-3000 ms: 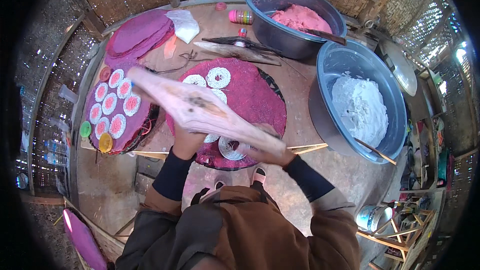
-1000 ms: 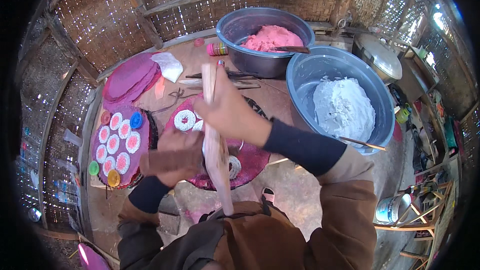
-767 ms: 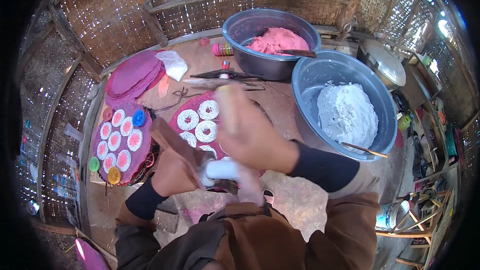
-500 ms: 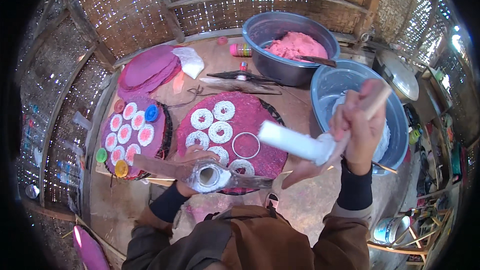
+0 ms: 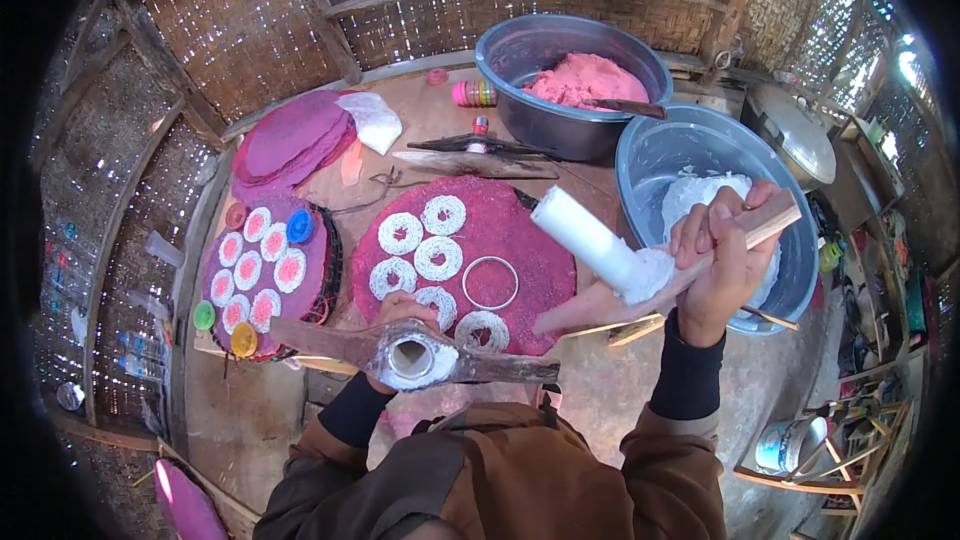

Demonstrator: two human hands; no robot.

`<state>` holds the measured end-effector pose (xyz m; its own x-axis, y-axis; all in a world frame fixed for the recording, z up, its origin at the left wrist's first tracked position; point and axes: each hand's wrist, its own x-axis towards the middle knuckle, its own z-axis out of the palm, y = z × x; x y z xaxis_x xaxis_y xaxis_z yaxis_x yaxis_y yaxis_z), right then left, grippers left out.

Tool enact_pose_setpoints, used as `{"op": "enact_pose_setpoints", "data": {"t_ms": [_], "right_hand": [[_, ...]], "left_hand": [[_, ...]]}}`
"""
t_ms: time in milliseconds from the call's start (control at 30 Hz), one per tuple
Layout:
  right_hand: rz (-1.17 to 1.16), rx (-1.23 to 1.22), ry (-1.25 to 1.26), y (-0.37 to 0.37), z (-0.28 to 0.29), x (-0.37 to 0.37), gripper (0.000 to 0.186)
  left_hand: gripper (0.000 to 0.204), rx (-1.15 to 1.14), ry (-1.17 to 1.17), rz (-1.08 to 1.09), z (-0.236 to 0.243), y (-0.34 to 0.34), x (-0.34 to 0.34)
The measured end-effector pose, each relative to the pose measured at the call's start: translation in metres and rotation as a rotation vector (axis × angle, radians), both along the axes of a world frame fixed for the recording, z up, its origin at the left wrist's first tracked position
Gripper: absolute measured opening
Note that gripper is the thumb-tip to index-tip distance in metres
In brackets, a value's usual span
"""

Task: The person scoops white dough from a large basin and places it into a wooden mold. They press the dough into the mold using a wooden tool, then flip the mold over to release the shaped dough onto a purple mat. The person repeats this process to create multiple round, white dough shapes.

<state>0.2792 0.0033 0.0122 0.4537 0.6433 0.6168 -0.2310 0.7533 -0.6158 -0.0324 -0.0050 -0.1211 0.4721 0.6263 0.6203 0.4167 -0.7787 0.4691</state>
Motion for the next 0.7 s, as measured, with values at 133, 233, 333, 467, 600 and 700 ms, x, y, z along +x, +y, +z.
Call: {"op": "enact_pose_setpoints", "data": {"t_ms": [133,233,333,467,600,700], "right_hand": [[-0.024,0.038,0.072,0.005,-0.002,-0.002,0.024],[-0.029,0.073,0.163,0.015,-0.008,-0.008,0.023],[-0.045,0.128,0.331,0.033,-0.021,-0.015,0.023],[0.072,-0.049,0.587,0.064,-0.06,-0.056,0.019],[0.403,-0.221,0.699,0.044,-0.113,-0.111,0.01],[0.73,-0.554,0.531,0.013,-0.14,-0.109,0.015]], "left_hand": [[0.018,-0.004,-0.005,-0.011,-0.003,-0.001,0.0],[0.018,-0.091,-0.026,-0.028,-0.011,0.002,0.0],[0.026,-0.109,-0.212,-0.067,-0.006,-0.005,0.016],[0.048,-0.374,-0.549,-0.181,-0.001,-0.014,0.031],[0.057,-0.419,-1.081,-0.201,-0.012,-0.004,0.024],[0.041,-0.432,-1.186,-0.021,-0.012,0.004,0.012]]}}
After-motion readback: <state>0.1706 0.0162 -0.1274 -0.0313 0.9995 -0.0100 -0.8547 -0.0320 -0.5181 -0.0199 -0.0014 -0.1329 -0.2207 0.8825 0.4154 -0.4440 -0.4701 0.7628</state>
